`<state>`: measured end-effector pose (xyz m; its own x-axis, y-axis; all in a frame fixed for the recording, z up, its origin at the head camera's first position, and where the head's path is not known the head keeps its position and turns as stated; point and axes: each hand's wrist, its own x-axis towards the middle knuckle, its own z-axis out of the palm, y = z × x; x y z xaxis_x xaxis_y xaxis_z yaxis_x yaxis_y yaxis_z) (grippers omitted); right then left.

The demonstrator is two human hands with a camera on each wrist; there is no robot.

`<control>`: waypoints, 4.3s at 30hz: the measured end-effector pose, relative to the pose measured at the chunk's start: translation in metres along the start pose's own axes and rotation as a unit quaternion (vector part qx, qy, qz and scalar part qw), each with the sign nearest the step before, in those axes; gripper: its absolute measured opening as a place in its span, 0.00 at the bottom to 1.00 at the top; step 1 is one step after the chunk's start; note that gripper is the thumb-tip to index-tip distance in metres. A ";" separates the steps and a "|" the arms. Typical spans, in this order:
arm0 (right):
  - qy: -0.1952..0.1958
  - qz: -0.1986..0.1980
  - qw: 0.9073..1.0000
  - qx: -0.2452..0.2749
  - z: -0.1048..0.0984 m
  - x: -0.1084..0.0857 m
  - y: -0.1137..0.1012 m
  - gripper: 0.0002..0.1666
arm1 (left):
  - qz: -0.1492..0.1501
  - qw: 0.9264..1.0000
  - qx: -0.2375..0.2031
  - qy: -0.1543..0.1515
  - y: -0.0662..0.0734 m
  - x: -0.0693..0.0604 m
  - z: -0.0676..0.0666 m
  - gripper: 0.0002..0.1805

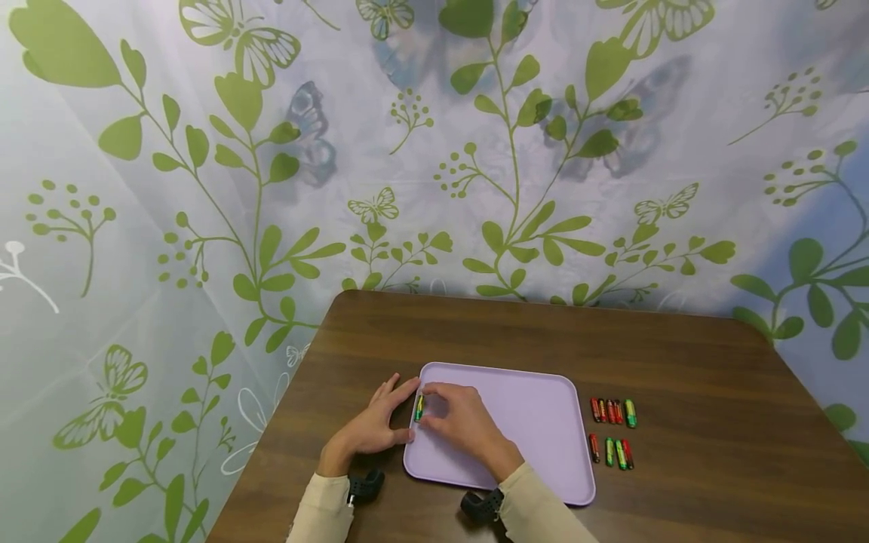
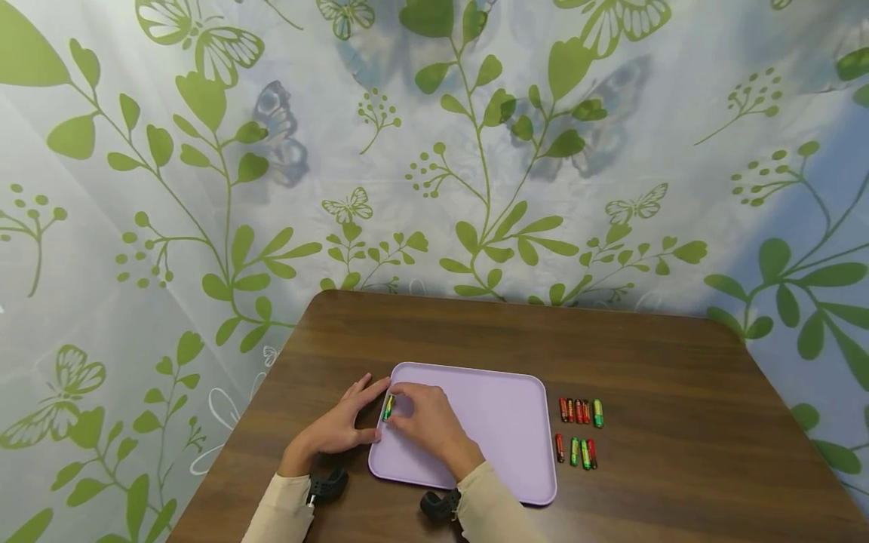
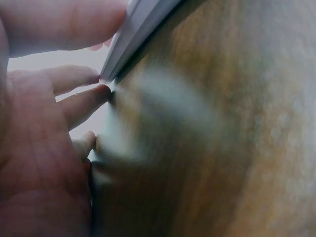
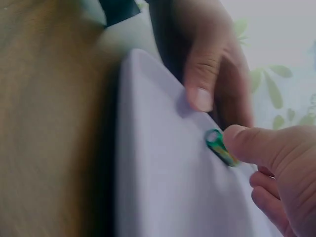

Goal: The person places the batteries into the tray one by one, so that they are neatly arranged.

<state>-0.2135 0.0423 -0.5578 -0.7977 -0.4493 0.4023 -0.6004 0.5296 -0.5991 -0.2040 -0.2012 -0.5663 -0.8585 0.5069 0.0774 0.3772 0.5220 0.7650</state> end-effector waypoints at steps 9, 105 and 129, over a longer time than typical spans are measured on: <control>-0.010 0.035 0.999 0.039 -0.039 -0.015 0.003 0.30 | 0.015 1.000 0.002 0.004 -0.016 0.001 0.006 0.50; 0.046 0.008 0.995 -0.084 -0.204 -0.119 0.065 0.36 | 0.008 1.000 0.012 0.008 -0.039 0.002 0.014 0.52; 0.009 0.028 0.999 0.041 -0.112 -0.034 0.015 0.31 | -0.014 1.000 -0.008 -0.013 0.006 0.000 0.002 0.51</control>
<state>-0.2015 0.1460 -0.5030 -0.8308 -0.4075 0.3790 -0.5494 0.4921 -0.6753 -0.2013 -0.1969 -0.5630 -0.8593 0.5100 0.0384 0.3464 0.5251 0.7773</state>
